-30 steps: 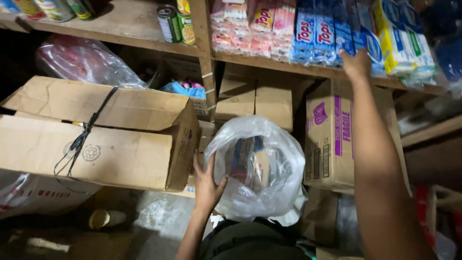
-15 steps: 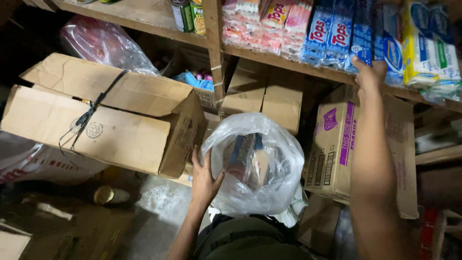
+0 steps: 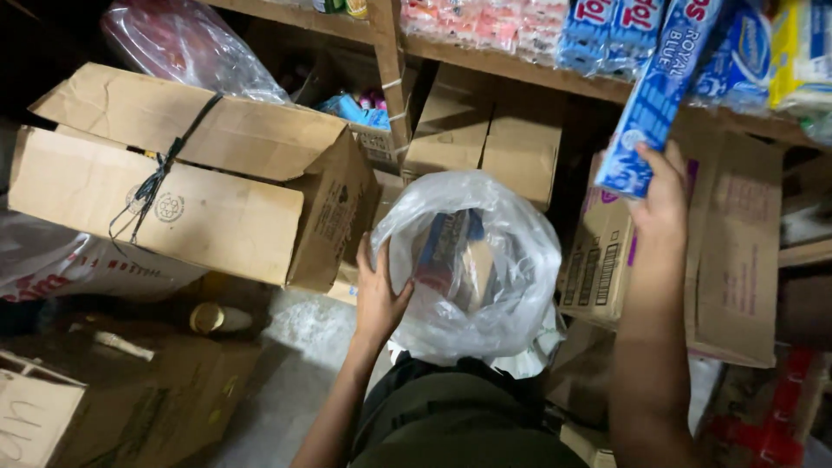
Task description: Tying a cardboard box with plastic twine and then packing individual detergent packets into a large plastic bag.
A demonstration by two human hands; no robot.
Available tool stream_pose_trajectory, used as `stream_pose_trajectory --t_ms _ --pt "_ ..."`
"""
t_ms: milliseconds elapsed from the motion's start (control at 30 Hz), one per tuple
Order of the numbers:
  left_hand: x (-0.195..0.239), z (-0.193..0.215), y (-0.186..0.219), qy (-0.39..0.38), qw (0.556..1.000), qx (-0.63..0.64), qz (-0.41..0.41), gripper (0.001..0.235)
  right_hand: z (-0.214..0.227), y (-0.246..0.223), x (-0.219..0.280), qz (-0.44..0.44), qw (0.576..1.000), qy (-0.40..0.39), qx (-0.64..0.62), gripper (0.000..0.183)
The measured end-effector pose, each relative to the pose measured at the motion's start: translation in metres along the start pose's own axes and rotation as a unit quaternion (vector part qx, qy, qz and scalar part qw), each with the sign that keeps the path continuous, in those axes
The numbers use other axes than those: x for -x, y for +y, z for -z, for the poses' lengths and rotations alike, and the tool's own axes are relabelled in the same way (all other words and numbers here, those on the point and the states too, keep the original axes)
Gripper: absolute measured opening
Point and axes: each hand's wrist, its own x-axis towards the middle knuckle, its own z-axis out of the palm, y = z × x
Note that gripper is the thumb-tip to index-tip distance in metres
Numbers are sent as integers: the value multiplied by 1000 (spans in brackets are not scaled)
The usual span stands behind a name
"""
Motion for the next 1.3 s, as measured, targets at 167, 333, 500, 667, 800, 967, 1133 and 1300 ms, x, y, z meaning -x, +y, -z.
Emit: stream_pose_trajectory --t_ms 167,333,500,667,800,967,1133,1300 --pt "-4 -3 2 -16 1000 0 -8 96 -4 -1 101 49 992 87 79 36" --pt "-19 -17 0 -34 999 2 -6 97 0 -19 260 169 764 155 603 36" --pt "-31 -29 -2 -46 999 2 -22 98 196 -41 377 -268 861 163 400 48" --pt "-32 -34 0 -43 998 -1 -46 99 163 41 408 -468 857 110 189 59" --pt "-25 -42 -11 -38 998 4 -59 103 42 90 344 -359 907 132 176 51" --pt "-15 -36 -9 -46 998 7 -34 102 -54 120 242 -300 942 81 128 41" --pt "-13 -27 1 -83 996 17 24 101 -111 161 189 -246 962 78 89 35" --pt "1 -33 15 -107 981 -163 4 110 -125 197 174 -205 969 55 126 28"
